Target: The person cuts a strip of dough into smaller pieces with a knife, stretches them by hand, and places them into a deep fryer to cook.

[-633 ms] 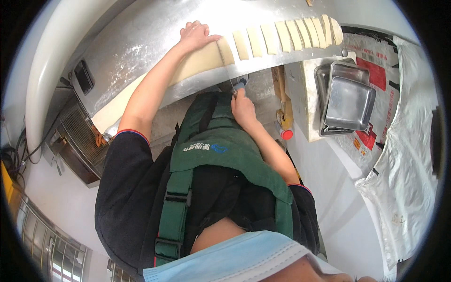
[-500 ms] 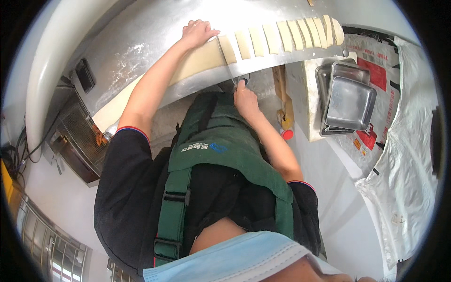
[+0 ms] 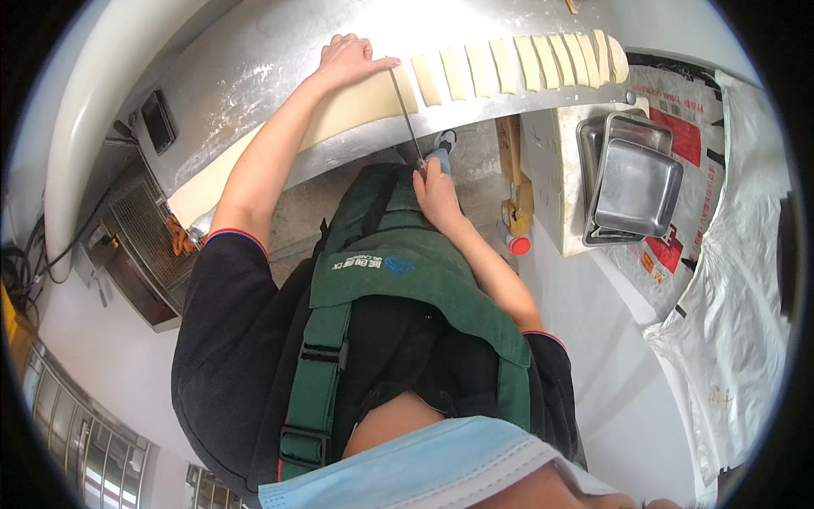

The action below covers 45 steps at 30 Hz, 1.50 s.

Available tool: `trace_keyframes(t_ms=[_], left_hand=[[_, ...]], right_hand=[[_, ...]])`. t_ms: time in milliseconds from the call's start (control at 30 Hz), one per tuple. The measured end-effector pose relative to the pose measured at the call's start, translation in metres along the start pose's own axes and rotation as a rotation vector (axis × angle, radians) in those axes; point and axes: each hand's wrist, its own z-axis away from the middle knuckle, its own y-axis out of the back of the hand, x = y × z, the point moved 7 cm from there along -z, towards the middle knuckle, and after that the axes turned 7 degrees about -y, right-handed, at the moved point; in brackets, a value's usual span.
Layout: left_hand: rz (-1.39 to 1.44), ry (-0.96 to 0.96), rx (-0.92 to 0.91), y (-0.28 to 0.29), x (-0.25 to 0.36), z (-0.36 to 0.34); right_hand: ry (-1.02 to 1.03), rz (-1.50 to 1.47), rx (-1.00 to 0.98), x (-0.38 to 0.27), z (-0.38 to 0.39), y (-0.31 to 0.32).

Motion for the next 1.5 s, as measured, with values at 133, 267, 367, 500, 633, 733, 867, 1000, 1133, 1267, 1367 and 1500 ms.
trace_keyframes(t_ms=[133, 267, 367, 500, 633, 733, 867, 1000, 1133, 1267, 1367, 1500], left_hand=[[-0.006, -0.006, -0.016, -0.002, -0.002, -0.001], [0.008, 0.004, -0.036, -0.007, -0.006, -0.001], [0.053, -0.001, -0.024, -0.003, -0.007, 0.001], [0.026, -0.032, -0.004, -0.003, -0.006, -0.001], [-0.029, -0.034, 0.011, -0.008, -0.004, -0.002], [-0.047, -0.027, 0.044, -0.01, -0.004, -0.001], [0.041, -0.008, 0.057, -0.009, -0.02, -0.008], [0.266, 0.065, 0.141, 0.003, -0.035, -0.002], [0.273, 0.096, 0.205, 0.011, -0.047, 0.02], [0.152, 0.088, 0.134, 0.007, -0.052, 0.033], [0.117, 0.111, 0.008, 0.003, -0.053, 0.029], [0.001, 0.023, 0.138, 0.003, -0.049, 0.031]], right_hand=[[-0.032, 0.003, -0.009, -0.002, 0.001, -0.006], [-0.029, -0.018, -0.009, -0.006, 0.002, -0.005], [-0.025, -0.073, 0.0, -0.011, 0.005, -0.005], [-0.028, -0.06, -0.006, -0.008, 0.005, -0.01], [-0.044, 0.005, 0.001, -0.005, 0.004, -0.014], [-0.066, 0.138, -0.027, -0.009, -0.002, -0.011], [0.018, 0.274, -0.043, -0.007, -0.027, -0.014], [0.085, 0.227, 0.003, -0.021, -0.042, -0.013], [0.113, 0.083, -0.038, -0.02, -0.024, -0.013], [0.125, -0.019, -0.056, -0.025, -0.004, -0.023], [0.08, -0.033, -0.052, -0.025, 0.005, -0.032], [0.071, -0.003, -0.002, -0.027, 0.012, -0.041]])
